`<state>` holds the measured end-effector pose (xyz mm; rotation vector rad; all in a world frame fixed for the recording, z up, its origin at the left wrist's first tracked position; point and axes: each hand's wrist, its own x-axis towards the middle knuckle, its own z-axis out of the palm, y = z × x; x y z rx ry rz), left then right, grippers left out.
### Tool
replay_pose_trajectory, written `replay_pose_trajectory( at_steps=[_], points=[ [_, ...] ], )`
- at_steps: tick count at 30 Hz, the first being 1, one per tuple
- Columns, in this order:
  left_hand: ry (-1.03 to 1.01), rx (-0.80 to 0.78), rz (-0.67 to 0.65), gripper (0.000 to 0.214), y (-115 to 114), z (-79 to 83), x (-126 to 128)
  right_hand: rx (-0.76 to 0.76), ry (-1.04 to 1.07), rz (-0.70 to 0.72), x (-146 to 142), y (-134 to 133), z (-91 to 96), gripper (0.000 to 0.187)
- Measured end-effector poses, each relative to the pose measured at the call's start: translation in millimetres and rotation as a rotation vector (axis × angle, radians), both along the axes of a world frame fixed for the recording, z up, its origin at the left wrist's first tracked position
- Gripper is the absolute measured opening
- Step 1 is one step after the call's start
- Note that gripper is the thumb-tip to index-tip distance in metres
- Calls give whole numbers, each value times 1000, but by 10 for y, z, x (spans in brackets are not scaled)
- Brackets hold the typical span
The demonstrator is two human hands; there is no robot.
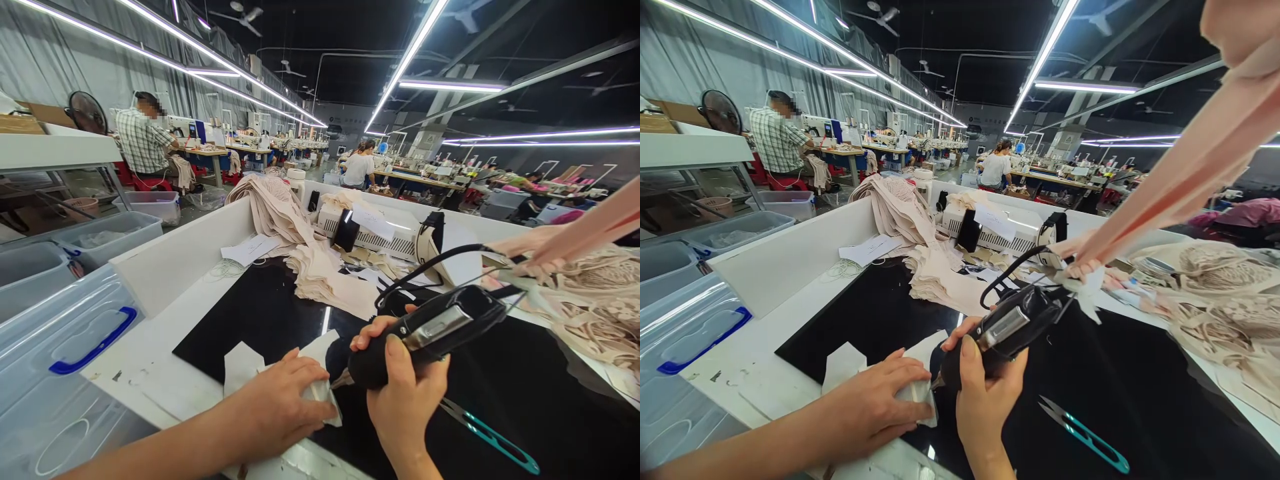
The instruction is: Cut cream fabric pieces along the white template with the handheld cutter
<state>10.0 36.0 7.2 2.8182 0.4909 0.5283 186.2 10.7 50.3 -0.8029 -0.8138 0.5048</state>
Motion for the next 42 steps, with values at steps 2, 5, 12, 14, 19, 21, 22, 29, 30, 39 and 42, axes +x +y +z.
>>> replay_pose_trajectory(
  at_steps=[2, 5, 12, 14, 19, 21, 22, 29, 30, 39, 42],
  points=[
    [0, 9, 24, 22, -62, -53, 10, -14, -12, 1, -4, -22, 8, 32],
    [-38, 91, 64, 31, -215, -243, 29, -35, -8, 21, 3, -100, 30, 32],
    [-173, 209, 57, 23, -362, -221, 6, 22, -56, 35, 62, -284, 5, 35],
    [-173, 98, 30, 14, -287, -58, -2, 16, -51, 45, 71, -293, -22, 35],
    [-111, 18, -77, 8, -87, 71, 21, 10, -51, 64, 87, -290, -82, 36],
    [-76, 39, -84, 11, -49, 26, 25, 12, -56, 60, 90, -298, -97, 37],
    [-63, 48, -80, 12, -38, 2, 22, 13, -59, 61, 90, -303, -102, 38],
    [-33, 82, -58, 20, -25, -48, -17, 27, -72, 55, 68, -325, -119, 38],
    [-38, 91, -61, 20, -23, -48, -18, 25, -70, 53, 66, -325, -120, 38],
    [-34, 109, -34, 21, -33, -78, -22, 27, -35, 30, 43, -261, -55, 38],
    [-8, 94, -23, 21, -39, -50, -24, 25, -18, 8, 10, -220, -29, 37]
  ],
)
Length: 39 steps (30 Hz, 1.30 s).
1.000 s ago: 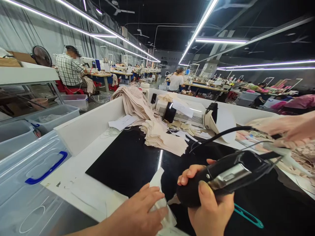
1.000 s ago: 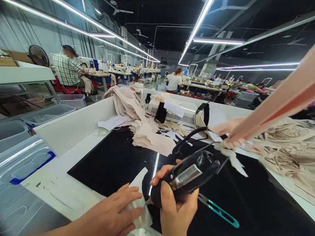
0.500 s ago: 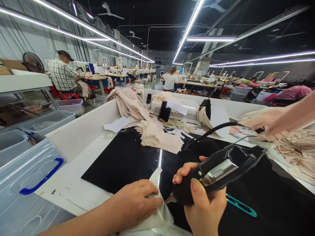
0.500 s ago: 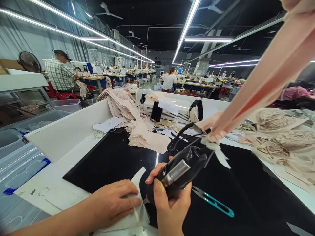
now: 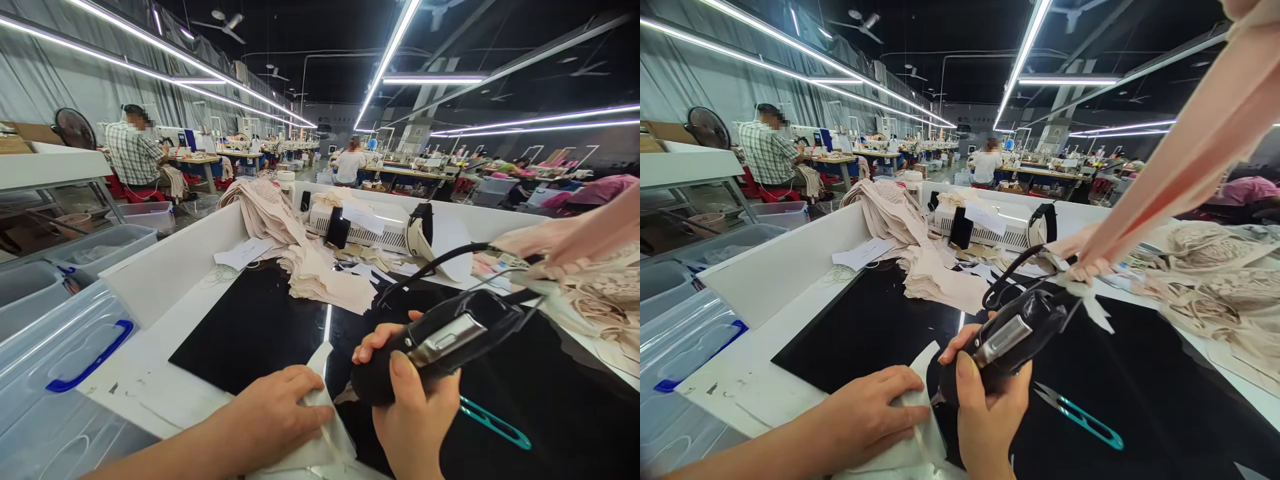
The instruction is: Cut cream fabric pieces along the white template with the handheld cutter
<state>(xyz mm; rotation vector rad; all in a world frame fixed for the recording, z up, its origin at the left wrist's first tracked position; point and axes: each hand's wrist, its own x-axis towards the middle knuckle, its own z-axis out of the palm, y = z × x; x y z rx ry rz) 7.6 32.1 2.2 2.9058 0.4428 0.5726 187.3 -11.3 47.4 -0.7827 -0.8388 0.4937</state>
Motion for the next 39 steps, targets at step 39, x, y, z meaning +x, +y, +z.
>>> replay_pose_trajectory(
  at_steps=[39],
  points=[
    [-61, -106, -198, 22, 364, 120, 75, -41, -29, 24, 14, -11, -37, 37]
  ],
)
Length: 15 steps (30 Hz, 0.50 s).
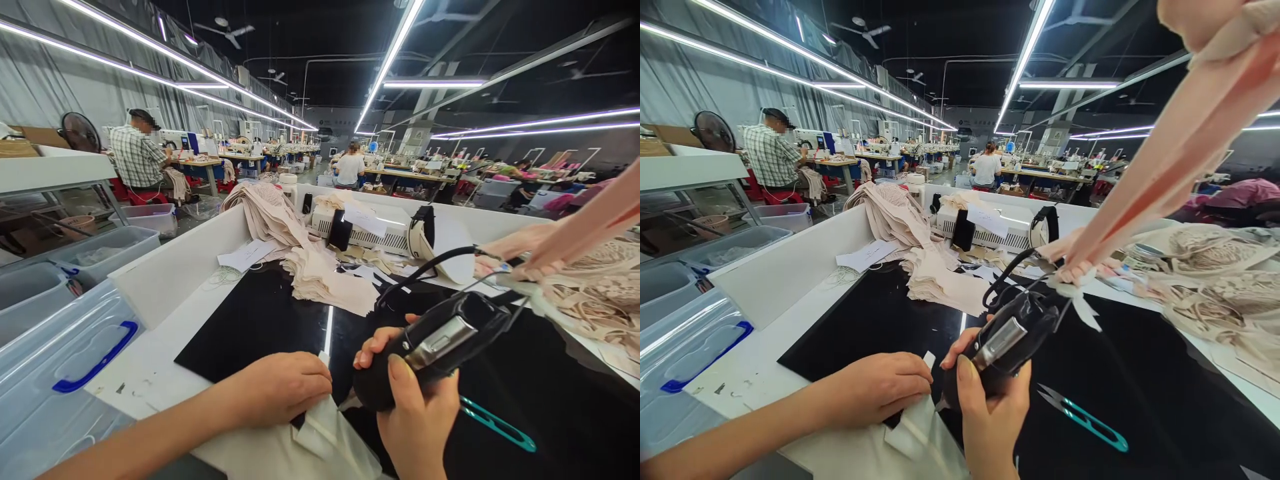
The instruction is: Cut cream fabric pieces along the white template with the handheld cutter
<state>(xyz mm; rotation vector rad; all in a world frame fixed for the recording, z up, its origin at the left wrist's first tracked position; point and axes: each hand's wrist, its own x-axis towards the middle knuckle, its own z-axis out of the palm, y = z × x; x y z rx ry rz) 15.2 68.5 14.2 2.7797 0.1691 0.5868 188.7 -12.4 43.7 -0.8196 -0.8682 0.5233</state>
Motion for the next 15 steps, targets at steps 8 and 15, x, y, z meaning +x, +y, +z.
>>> replay_pose_trajectory(
  at_steps=[8, 15],
  points=[
    [62, -1, 12, 19, 33, 52, -128, 6, -14, -4, -6, -23, -22, 38],
    [161, 130, 5, 26, -11, 78, -168, -7, -4, -5, -3, -44, -23, 38]
  ],
)
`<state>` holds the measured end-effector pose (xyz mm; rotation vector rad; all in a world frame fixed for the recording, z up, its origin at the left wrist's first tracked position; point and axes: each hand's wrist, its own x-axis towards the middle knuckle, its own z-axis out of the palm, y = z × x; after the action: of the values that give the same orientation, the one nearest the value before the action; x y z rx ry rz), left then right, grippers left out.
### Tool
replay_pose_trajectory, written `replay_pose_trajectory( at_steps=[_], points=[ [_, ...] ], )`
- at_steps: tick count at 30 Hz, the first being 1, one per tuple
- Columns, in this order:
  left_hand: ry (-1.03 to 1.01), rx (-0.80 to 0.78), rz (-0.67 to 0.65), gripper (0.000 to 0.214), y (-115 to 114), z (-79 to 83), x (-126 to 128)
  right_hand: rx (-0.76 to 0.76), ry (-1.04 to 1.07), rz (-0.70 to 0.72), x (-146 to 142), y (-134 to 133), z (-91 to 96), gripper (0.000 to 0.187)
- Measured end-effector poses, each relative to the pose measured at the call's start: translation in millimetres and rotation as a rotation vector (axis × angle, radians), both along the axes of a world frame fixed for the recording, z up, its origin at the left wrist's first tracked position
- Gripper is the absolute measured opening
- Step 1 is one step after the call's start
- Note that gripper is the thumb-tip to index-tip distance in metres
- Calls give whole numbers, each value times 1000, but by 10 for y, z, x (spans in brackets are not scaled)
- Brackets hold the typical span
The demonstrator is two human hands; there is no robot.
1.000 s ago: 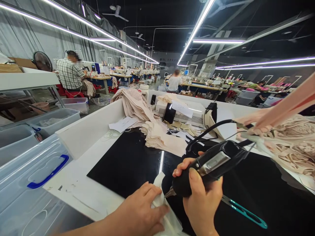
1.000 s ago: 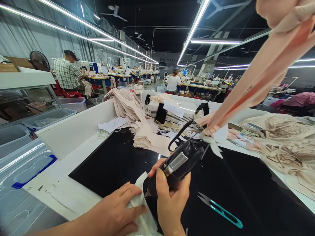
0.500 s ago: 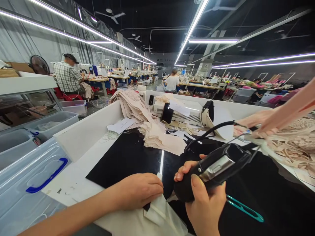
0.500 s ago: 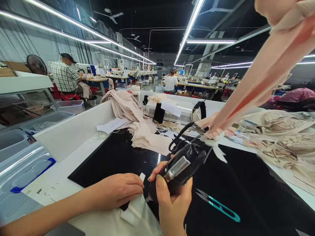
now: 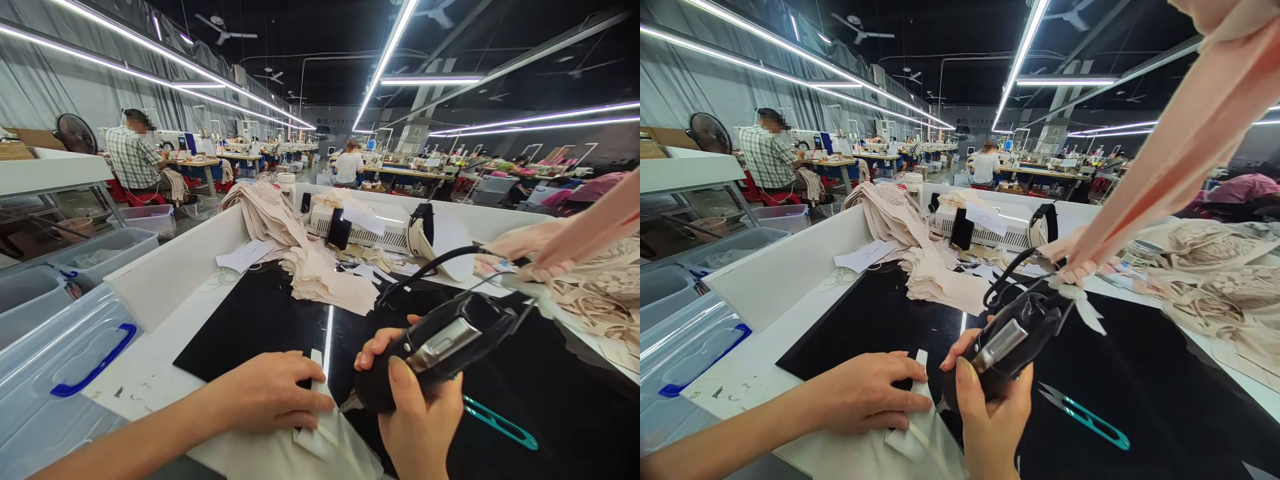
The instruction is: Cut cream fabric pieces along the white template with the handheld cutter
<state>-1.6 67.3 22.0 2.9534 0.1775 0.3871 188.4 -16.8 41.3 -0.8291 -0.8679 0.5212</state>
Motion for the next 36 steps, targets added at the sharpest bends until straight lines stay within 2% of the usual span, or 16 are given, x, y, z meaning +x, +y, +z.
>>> replay_pose_trajectory(
  at_steps=[9, 18, 24, 36],
  points=[
    [-22, 33, 21, 31, -39, -75, -23, 1, 10, -38, -28, 46, 57, 38],
    [18, 2, 27, 31, -57, -63, -8, 16, -1, -58, -77, 136, 54, 32],
    [11, -12, 30, 31, -66, -55, -10, 4, 18, -55, -85, 177, 69, 36],
    [79, -4, 83, 31, -73, -31, -9, 21, 3, -37, -92, 260, 39, 26]
  ],
)
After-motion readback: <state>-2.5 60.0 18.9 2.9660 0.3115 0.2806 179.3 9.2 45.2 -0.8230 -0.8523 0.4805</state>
